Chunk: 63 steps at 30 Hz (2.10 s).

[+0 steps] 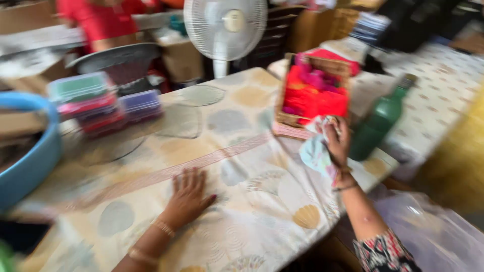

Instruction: The person wipes a small cardboard box with a patterned cloth, then places it aside. Next, the person takes a yellow sheer fabric, lays it on the table, places the box on it, and folds the fabric around the box to wrap it. The wrapped box is set down on the table.

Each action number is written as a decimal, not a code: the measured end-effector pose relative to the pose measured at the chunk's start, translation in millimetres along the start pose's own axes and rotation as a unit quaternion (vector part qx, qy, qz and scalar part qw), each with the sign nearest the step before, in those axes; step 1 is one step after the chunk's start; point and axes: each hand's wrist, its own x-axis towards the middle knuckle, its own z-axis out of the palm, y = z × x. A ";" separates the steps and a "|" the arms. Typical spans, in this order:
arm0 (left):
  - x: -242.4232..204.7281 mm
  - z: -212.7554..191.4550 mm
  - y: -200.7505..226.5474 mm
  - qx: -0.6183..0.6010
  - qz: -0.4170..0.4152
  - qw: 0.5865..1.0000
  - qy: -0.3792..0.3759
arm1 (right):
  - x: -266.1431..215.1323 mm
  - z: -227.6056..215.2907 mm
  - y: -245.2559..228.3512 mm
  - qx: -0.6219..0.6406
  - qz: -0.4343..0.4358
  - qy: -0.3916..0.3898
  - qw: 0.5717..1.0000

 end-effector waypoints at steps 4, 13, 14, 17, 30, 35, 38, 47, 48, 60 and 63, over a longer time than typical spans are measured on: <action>-0.4 -4.2 -5.5 -0.028 -0.024 0.999 -0.028 | -7.5 43.0 -48.0 -0.055 -0.062 -0.064 0.995; -64.8 -72.5 -0.6 -0.172 0.132 0.970 -0.107 | 24.4 83.9 27.6 -0.272 -0.201 -0.055 0.939; -76.9 -89.3 4.5 -0.178 0.104 0.972 -0.110 | 20.1 86.1 42.6 -0.251 -0.182 -0.082 0.947; -99.6 -142.0 19.1 -0.180 0.042 0.973 -0.140 | 2.3 89.3 11.7 -0.218 -0.143 -0.148 0.954; -360.0 20.2 -256.9 0.176 0.147 0.959 0.165 | 11.4 64.2 -28.6 -0.147 -0.132 0.039 0.980; -377.4 7.7 -328.0 0.156 0.036 0.986 0.047 | 13.3 7.7 91.5 -0.159 -0.080 0.097 0.979; -390.7 -40.2 -346.7 0.144 -0.073 0.986 -0.034 | 18.1 6.0 100.3 -0.225 -0.073 0.033 0.971; -405.6 -249.3 -143.1 0.049 -0.509 0.837 -0.195 | 7.4 42.9 57.3 -0.236 0.065 -0.231 0.942; -379.9 -277.7 -116.8 0.003 -0.534 0.820 -0.206 | 3.6 38.1 46.6 -0.174 0.089 -0.235 0.952; -353.4 -271.2 -79.6 -0.032 -0.534 0.834 -0.134 | -6.1 60.8 78.8 -0.219 0.136 -0.434 0.863; -340.6 -273.3 -57.7 -0.003 -0.505 0.857 -0.103 | -4.0 82.1 -32.7 -0.485 0.138 -0.462 0.730</action>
